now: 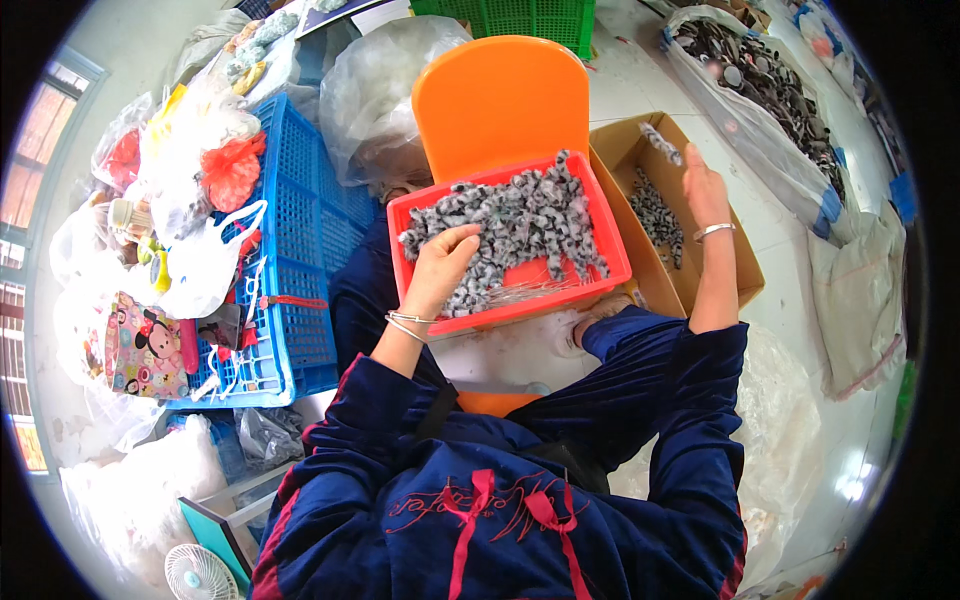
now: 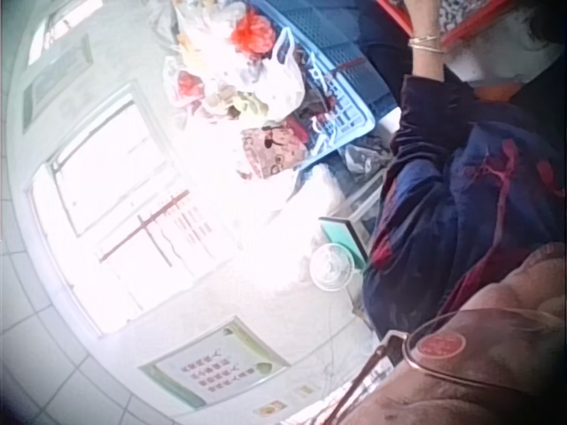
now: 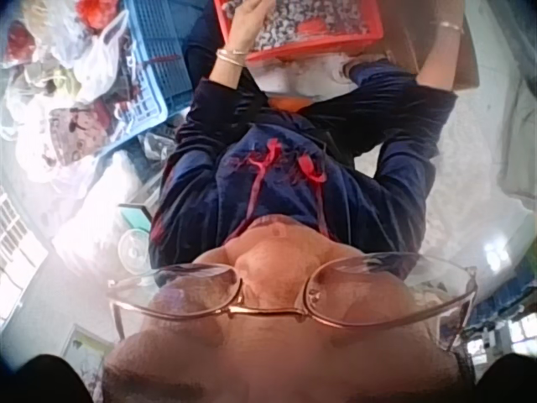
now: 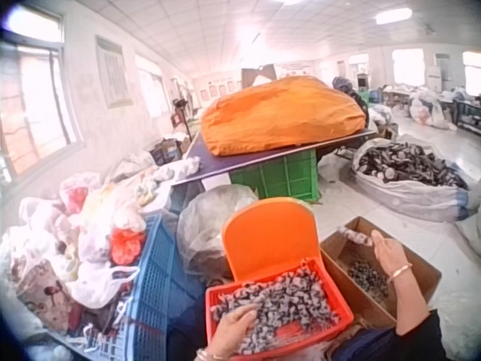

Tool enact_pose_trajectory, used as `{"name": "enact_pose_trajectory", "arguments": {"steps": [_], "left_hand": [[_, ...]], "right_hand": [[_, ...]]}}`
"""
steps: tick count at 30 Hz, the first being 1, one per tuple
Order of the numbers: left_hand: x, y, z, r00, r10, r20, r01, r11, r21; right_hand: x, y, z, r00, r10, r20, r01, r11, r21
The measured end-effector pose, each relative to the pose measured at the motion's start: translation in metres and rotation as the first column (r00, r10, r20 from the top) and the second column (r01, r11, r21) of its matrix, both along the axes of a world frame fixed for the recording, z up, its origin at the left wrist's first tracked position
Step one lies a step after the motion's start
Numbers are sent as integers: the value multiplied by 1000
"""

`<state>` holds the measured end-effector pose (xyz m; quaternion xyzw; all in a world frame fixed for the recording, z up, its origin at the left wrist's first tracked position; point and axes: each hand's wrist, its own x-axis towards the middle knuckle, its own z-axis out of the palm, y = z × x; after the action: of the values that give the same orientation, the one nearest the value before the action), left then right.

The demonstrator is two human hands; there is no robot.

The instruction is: The person sits and repeatedly picks small gray fuzzy items from a red tray, threads them onto a thin wire or needle, and places the assembled pieces into a cardboard box. The process continues throughout the clip with consistent hand movements and no visible change in the surrounding environment.

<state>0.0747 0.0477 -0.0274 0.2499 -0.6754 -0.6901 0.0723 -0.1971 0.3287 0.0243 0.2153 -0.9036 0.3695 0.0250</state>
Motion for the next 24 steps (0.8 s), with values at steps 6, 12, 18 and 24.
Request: {"name": "enact_pose_trajectory", "arguments": {"steps": [6, 12, 18, 24], "left_hand": [[0, -9, -31, 904, -288, 316, 408, 803, -434], [-1, -6, -57, 904, -111, 413, 406, 526, -748], [-8, -12, -53, 844, -178, 506, 526, 461, -715], [2, -21, -23, 925, -102, 366, 232, 915, -331]], "right_hand": [[76, -74, -36, 694, 553, 462, -667, 735, 123], [111, -119, -113, 610, 601, 516, -792, 454, 408], [108, -124, -117, 545, 654, 524, -836, 382, 393], [109, -117, -114, 576, 634, 516, -815, 494, 303]]}}
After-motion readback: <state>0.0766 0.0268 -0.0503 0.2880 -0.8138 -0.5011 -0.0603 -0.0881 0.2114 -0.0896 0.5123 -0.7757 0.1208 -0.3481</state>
